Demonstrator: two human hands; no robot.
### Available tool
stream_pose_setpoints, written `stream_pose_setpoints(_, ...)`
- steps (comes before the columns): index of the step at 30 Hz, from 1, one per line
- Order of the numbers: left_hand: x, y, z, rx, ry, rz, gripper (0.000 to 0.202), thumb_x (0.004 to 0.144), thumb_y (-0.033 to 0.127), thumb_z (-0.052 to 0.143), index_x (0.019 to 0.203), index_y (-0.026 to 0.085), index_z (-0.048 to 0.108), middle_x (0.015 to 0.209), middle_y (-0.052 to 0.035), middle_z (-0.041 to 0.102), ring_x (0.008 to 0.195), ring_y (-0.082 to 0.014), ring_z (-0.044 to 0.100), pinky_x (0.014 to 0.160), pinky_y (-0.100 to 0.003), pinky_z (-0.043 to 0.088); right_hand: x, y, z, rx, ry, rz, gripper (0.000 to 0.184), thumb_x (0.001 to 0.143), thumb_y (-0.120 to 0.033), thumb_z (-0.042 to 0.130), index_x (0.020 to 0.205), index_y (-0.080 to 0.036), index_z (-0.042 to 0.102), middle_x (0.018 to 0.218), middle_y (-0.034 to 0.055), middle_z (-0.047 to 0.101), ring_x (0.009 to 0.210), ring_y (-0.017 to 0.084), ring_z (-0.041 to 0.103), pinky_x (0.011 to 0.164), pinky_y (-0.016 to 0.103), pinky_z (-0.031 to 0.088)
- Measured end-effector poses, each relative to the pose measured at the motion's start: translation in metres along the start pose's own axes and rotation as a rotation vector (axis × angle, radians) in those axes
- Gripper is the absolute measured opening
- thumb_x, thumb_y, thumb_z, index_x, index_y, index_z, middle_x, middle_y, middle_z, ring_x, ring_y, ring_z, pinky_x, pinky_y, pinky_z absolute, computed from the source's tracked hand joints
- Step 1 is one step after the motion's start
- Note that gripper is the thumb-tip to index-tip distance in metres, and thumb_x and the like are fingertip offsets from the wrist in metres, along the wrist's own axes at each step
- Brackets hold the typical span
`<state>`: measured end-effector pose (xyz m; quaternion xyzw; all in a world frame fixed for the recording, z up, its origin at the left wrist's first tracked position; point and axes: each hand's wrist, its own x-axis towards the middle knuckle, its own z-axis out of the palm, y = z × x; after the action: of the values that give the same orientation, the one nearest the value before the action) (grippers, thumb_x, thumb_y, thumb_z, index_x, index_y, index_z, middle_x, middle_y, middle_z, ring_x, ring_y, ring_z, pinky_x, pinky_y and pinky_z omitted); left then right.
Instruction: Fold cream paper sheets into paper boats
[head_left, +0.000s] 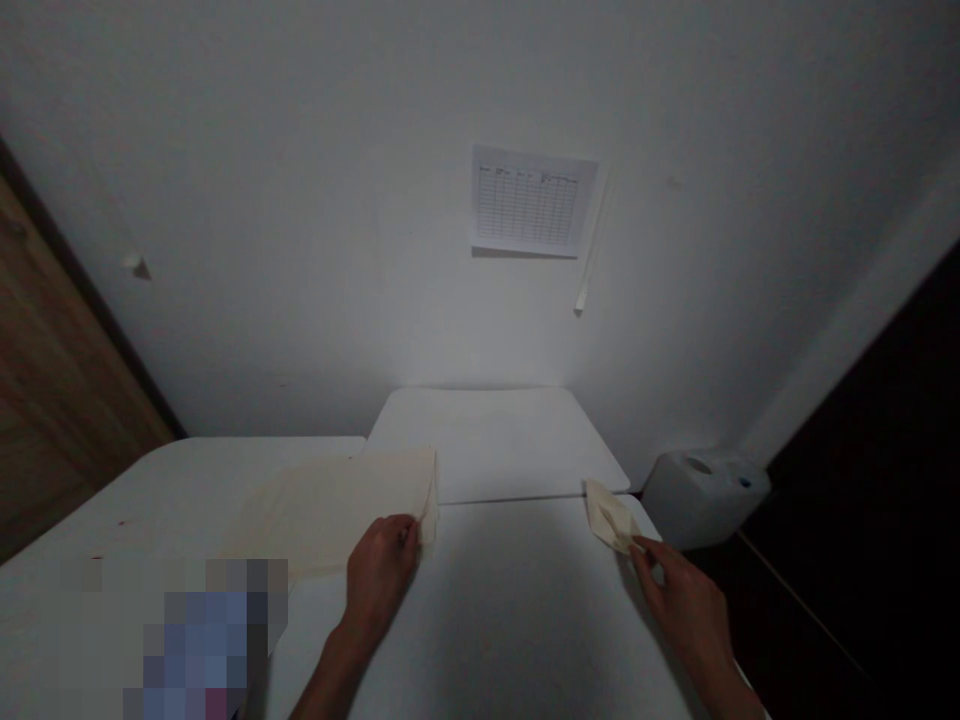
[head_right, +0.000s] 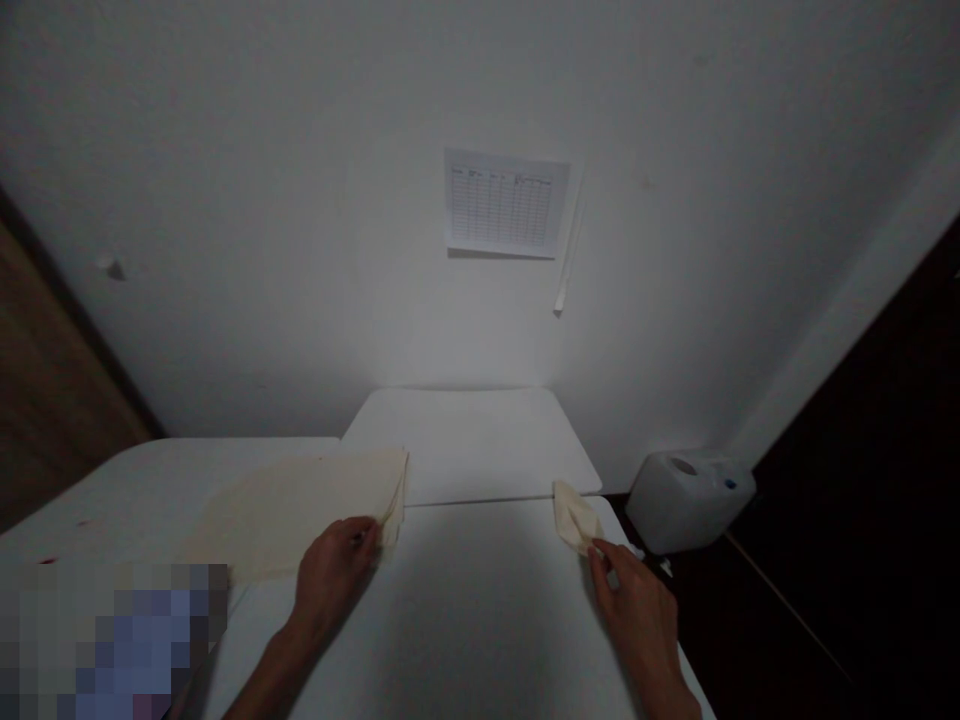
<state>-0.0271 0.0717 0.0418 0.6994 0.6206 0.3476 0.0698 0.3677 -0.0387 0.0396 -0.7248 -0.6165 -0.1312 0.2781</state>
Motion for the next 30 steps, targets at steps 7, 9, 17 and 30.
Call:
stream_pose_setpoints(7,0.007,-0.007,-0.001,-0.249,0.080,-0.097,0.042,0.079,0.055,0.055,0.077,0.018,0.074,0.070,-0.0056,0.073,0.061,-0.0215,0.067,0.058,-0.029,0.052,-0.004,-0.032,-0.005,0.208,0.181,-0.049,0.037,0.094,-0.043,0.045,0.097,-0.018,0.072,0.088,0.0101,0.072,0.072,0.019,0.067,0.072,0.027,0.049)
stream_pose_setpoints(9,0.007,-0.006,-0.003,-0.293,0.127,-0.113,0.042,0.081,0.055,0.056,0.078,0.017,0.074,0.068,-0.0051,0.073,0.059,-0.0208,0.067,0.055,-0.028,0.051,-0.006,-0.045,-0.003,0.301,0.142,-0.043,0.036,0.094,-0.043,0.046,0.094,-0.018,0.072,0.087,0.0100,0.072,0.069,0.019,0.065,0.069,0.027,0.049)
stream_pose_setpoints(17,-0.022,0.034,-0.006,-0.308,0.197,0.390,0.015,0.090,0.031,0.057,0.084,0.020,0.067,0.083,-0.0033,0.071,0.073,-0.0159,0.065,0.068,-0.026,0.052,-0.014,-0.109,0.021,0.870,-0.217,0.293,0.043,0.086,-0.057,0.054,0.087,-0.016,0.070,0.069,0.0057,0.067,0.060,0.017,0.060,0.056,0.024,0.049)
stream_pose_setpoints(30,-0.072,0.053,0.014,-0.070,0.097,0.722,0.023,0.095,0.020,0.042,0.108,0.020,0.061,0.102,-0.0094,0.071,0.096,-0.0212,0.066,0.083,-0.036,0.055,-0.007,-0.125,0.040,0.796,-0.346,0.304,0.050,0.079,-0.060,0.051,0.063,-0.015,0.063,0.061,0.0049,0.065,0.062,0.021,0.062,0.056,0.026,0.046)
